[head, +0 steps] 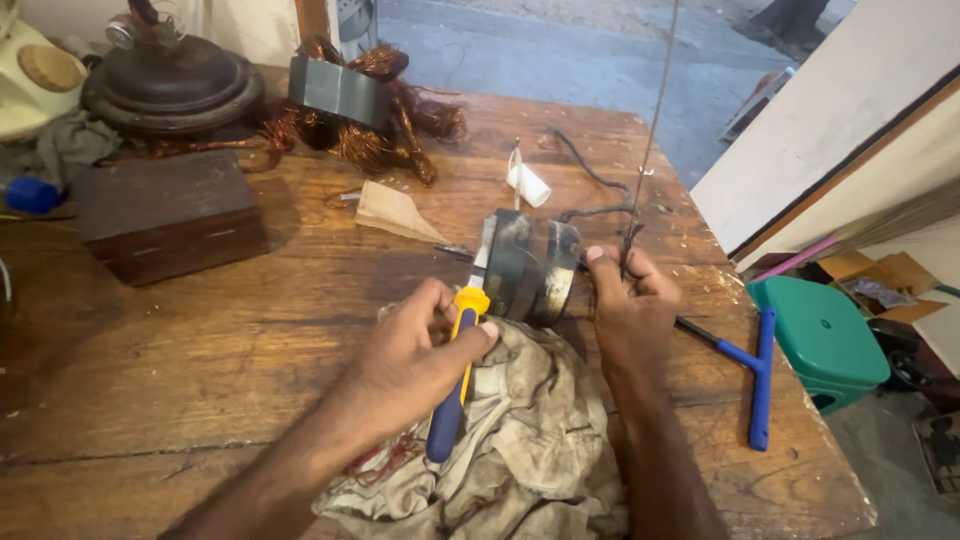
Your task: The person uses pliers to hold a cylindrical coil and a flat metal bar to scrape and remove the black insulation from copper wires. The person repeatedly scrapes along the wire length, rotating the coil as needed, and continues the scraping action throughout the clip.
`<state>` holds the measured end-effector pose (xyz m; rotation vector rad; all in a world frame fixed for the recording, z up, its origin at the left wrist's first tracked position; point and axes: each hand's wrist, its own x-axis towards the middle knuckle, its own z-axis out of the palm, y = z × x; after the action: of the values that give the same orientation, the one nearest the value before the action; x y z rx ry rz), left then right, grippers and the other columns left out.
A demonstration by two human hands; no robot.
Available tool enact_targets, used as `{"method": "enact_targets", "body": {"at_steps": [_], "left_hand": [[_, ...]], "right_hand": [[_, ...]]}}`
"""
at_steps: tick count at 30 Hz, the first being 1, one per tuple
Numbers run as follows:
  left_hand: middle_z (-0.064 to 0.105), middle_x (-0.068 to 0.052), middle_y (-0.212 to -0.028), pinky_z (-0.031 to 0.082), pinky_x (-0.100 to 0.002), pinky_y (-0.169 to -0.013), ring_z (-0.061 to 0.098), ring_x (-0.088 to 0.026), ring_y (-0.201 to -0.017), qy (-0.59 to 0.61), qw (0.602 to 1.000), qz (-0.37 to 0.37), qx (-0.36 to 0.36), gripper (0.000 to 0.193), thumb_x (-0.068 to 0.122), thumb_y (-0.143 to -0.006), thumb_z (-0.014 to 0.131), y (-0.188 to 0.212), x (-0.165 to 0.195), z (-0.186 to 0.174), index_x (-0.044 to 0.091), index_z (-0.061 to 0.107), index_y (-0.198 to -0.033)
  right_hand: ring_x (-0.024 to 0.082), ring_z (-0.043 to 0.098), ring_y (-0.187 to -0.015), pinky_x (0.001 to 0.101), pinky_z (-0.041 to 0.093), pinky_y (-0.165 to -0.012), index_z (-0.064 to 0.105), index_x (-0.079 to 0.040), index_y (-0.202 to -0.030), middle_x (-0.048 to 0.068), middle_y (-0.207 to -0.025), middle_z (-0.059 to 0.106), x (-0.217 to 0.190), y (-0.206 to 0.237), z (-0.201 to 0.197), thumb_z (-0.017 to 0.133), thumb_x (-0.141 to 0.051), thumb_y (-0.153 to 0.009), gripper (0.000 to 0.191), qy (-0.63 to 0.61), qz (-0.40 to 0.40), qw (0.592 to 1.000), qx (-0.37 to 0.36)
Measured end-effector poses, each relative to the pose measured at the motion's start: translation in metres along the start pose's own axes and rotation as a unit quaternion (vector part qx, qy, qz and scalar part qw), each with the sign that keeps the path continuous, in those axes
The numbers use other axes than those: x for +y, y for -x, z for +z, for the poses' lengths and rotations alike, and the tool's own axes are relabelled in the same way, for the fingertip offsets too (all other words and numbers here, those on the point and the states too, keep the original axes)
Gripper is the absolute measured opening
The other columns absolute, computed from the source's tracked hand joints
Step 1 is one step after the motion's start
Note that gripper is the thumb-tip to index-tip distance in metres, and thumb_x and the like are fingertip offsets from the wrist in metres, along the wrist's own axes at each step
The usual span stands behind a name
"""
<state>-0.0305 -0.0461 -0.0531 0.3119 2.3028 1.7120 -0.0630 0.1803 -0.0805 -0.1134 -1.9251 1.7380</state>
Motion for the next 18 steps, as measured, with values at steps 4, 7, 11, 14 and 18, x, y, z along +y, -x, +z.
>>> {"method": "enact_targets", "body": {"at_steps": [4,7,11,14,18], "left_hand": [[0.056,-0.003,-0.074,0.046,-0.032,-0.047,0.053,-0.012,-0.057,-0.012,1.0,-0.025,0.004,0.027,0.034,-0.09,0.067,-0.002,0.002,0.0,0.009,0.058,-0.094],[0.062,-0.003,-0.074,0.049,-0.03,-0.045,0.06,-0.011,-0.056,0.019,1.0,-0.021,0.002,0.024,0.033,-0.09,0.066,-0.004,0.004,0.0,0.011,0.059,-0.095],[0.062,-0.005,-0.073,0.046,-0.028,-0.043,0.057,-0.01,-0.055,-0.017,1.0,-0.008,0.019,0.025,0.031,-0.091,0.069,-0.011,0.004,-0.004,0.009,0.058,-0.089],[0.061,-0.008,-0.068,0.041,-0.029,-0.042,0.054,-0.011,-0.053,-0.04,0.998,-0.008,0.04,0.029,0.03,-0.088,0.073,-0.017,0.0,-0.005,0.007,0.055,-0.085],[0.062,-0.014,-0.073,0.037,-0.03,-0.043,0.051,-0.014,-0.055,-0.044,0.998,-0.025,0.037,0.033,0.029,-0.088,0.076,-0.016,-0.007,-0.004,0.005,0.054,-0.09]], "right_hand": [[-0.001,0.044,-0.053,0.02,0.027,-0.045,0.073,-0.002,-0.094,-0.008,-0.066,0.058,0.001,0.0,-0.002,0.068,-0.01,-0.098,0.011,0.053,-0.023,0.998,-0.01],[0.0,0.041,-0.052,0.02,0.025,-0.045,0.074,-0.002,-0.096,-0.008,-0.065,0.055,0.001,-0.001,-0.003,0.069,-0.011,-0.097,0.011,0.032,-0.017,0.999,-0.005],[-0.001,0.04,-0.054,0.0194,0.025,-0.046,0.074,-0.002,-0.095,-0.01,-0.066,0.055,0.0,-0.002,-0.003,0.069,-0.012,-0.095,0.012,0.031,-0.015,0.999,-0.007],[-0.002,0.039,-0.055,0.0192,0.025,-0.047,0.074,-0.002,-0.094,-0.011,-0.066,0.053,0.001,-0.002,-0.003,0.069,-0.013,-0.096,0.012,0.03,-0.015,0.999,-0.003],[-0.002,0.038,-0.054,0.0196,0.024,-0.046,0.073,-0.002,-0.094,-0.011,-0.066,0.052,0.006,-0.003,-0.005,0.069,-0.012,-0.096,0.011,0.015,-0.007,1.0,-0.008]]}}
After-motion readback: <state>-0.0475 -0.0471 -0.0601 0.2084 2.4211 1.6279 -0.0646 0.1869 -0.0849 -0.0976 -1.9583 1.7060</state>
